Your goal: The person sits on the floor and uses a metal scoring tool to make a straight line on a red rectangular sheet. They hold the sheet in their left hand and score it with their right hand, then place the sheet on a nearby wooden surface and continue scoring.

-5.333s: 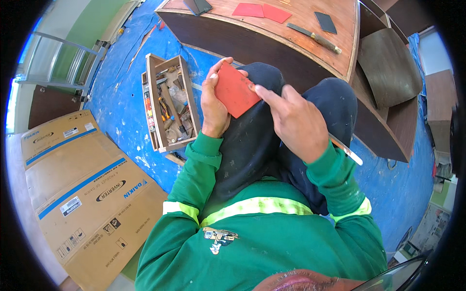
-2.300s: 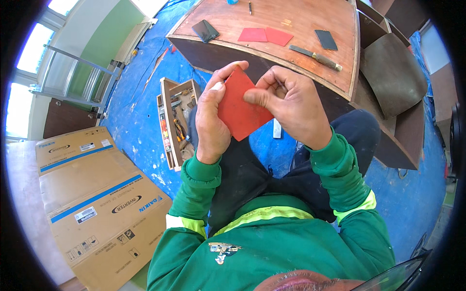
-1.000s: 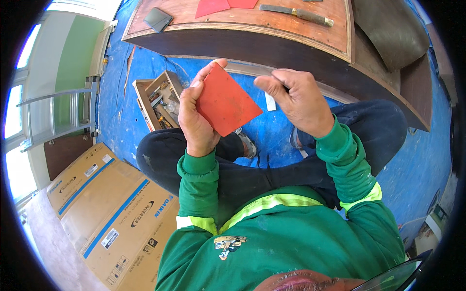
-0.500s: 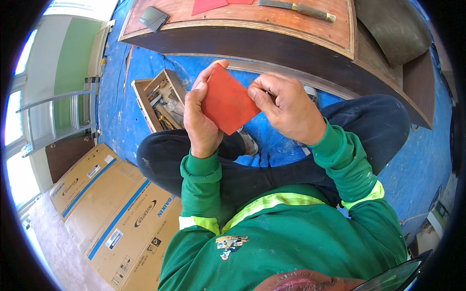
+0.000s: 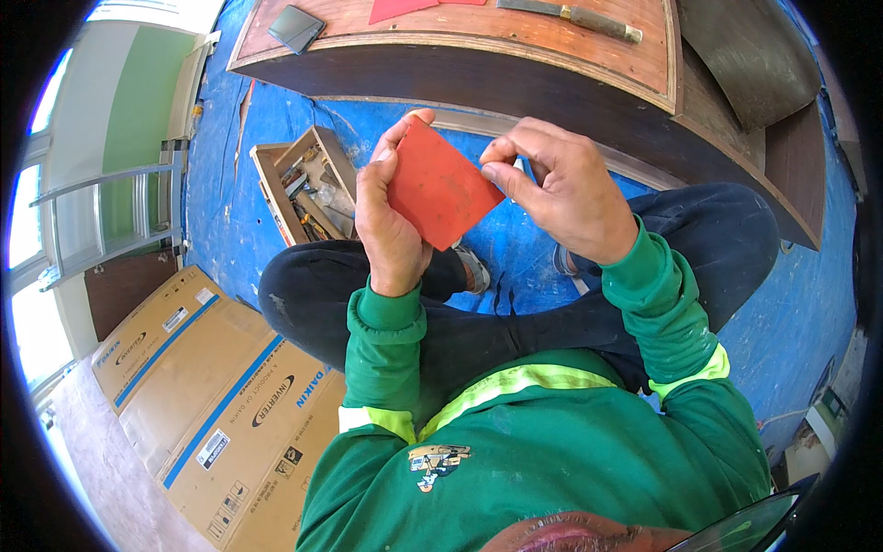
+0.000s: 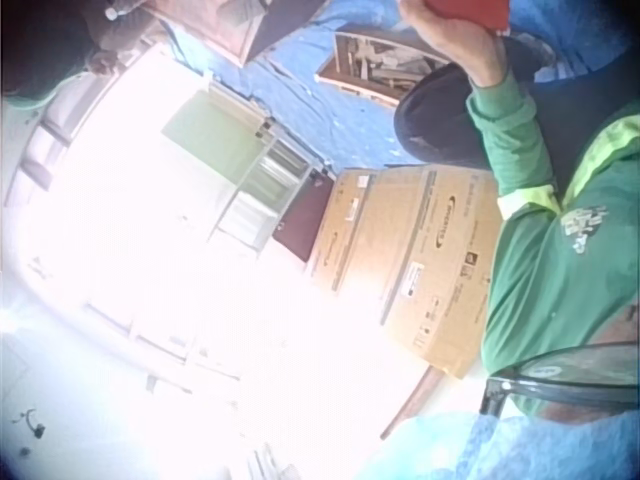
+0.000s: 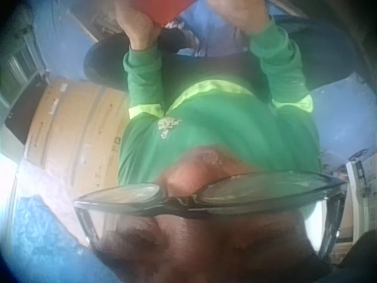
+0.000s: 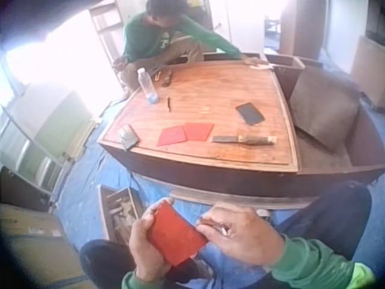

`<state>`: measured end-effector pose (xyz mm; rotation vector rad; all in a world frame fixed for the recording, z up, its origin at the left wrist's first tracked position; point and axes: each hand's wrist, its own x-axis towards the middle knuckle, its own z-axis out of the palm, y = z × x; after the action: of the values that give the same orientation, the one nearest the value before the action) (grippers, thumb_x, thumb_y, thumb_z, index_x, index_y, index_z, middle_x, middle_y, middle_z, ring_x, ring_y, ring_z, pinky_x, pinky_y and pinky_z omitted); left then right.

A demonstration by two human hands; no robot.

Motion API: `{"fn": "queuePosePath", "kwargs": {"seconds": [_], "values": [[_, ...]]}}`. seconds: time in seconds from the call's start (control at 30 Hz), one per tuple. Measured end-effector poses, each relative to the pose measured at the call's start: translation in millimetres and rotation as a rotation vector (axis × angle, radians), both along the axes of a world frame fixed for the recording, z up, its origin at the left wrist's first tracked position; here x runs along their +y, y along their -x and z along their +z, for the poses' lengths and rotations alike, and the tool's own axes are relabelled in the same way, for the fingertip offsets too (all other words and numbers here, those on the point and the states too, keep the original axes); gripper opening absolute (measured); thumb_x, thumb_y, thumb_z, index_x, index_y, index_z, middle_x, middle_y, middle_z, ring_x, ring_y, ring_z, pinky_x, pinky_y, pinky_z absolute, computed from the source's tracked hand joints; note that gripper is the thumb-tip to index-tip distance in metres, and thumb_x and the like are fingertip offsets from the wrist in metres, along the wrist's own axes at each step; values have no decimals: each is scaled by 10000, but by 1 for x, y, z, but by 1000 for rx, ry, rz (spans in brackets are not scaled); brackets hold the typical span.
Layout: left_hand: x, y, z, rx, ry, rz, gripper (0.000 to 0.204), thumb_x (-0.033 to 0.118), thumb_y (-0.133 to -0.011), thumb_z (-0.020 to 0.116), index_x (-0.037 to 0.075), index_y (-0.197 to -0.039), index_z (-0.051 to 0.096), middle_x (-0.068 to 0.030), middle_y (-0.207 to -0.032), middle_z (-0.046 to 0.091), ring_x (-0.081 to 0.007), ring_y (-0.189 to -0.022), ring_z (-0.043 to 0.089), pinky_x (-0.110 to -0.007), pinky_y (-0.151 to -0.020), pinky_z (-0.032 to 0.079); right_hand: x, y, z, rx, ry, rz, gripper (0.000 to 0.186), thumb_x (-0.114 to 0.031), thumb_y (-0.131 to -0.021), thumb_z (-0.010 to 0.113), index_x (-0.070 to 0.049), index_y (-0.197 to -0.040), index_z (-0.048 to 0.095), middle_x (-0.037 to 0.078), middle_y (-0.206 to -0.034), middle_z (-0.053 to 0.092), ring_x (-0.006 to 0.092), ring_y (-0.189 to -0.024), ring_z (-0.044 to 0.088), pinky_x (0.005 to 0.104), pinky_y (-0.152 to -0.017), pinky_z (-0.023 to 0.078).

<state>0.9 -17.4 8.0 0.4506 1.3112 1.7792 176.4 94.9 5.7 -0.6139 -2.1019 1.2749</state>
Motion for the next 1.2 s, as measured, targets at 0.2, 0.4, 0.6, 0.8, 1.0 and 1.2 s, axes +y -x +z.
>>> {"fn": "queuePosePath", "kwargs": {"seconds": [0.2,0.4,0.6,0.8,1.0,1.2], "values": [[-3,1,-11,101,10,-75,559,341,-1128,457,-30,-1497,655,-120,-1452,708,-180,-1182,661,-354,-1048,531,-5,-3,-9,-80,-274,30,181,-109,-950,897,-38,-1035,754,115,-922,684,305,-756,715,426,-674,562],[-3,-5,-17,75,57,-80,534,322,-1135,447,-19,-1478,674,-113,-1492,707,-165,-1203,655,-338,-1065,522,-15,2,-19,-189,-329,3,151,-99,-990,810,-47,-1030,673,138,-900,648,331,-752,693,425,-681,558],[-3,-5,-7,37,72,-147,533,328,-1124,470,-19,-1473,675,-118,-1497,712,-165,-1217,667,-336,-1083,526,10,-1,-14,70,95,-164,258,-225,-1085,740,-19,-957,654,117,-798,625,165,-723,601,385,-648,508],[-3,-3,-1,-66,66,-47,555,353,-1109,496,-24,-1480,663,-111,-1460,715,-184,-1171,688,-338,-1048,548,16,-6,-12,-75,108,-103,356,-250,-1146,737,20,-926,661,97,-692,543,158,-642,511,405,-605,463],[-5,6,-4,-113,46,-40,553,345,-1112,495,-26,-1489,656,-112,-1421,721,-194,-1162,694,-353,-1044,557,-2,-1,-2,27,325,57,212,-170,-1052,832,29,-1029,764,162,-817,659,196,-726,672,403,-683,541],[-3,-11,-13,-90,45,-5,525,312,-1136,463,-22,-1486,668,-105,-1441,716,-180,-1178,675,-356,-1055,542,-1,-4,-8,-158,-38,80,181,-141,-952,833,13,-1008,755,206,-919,718,420,-827,728,485,-757,593]]}}
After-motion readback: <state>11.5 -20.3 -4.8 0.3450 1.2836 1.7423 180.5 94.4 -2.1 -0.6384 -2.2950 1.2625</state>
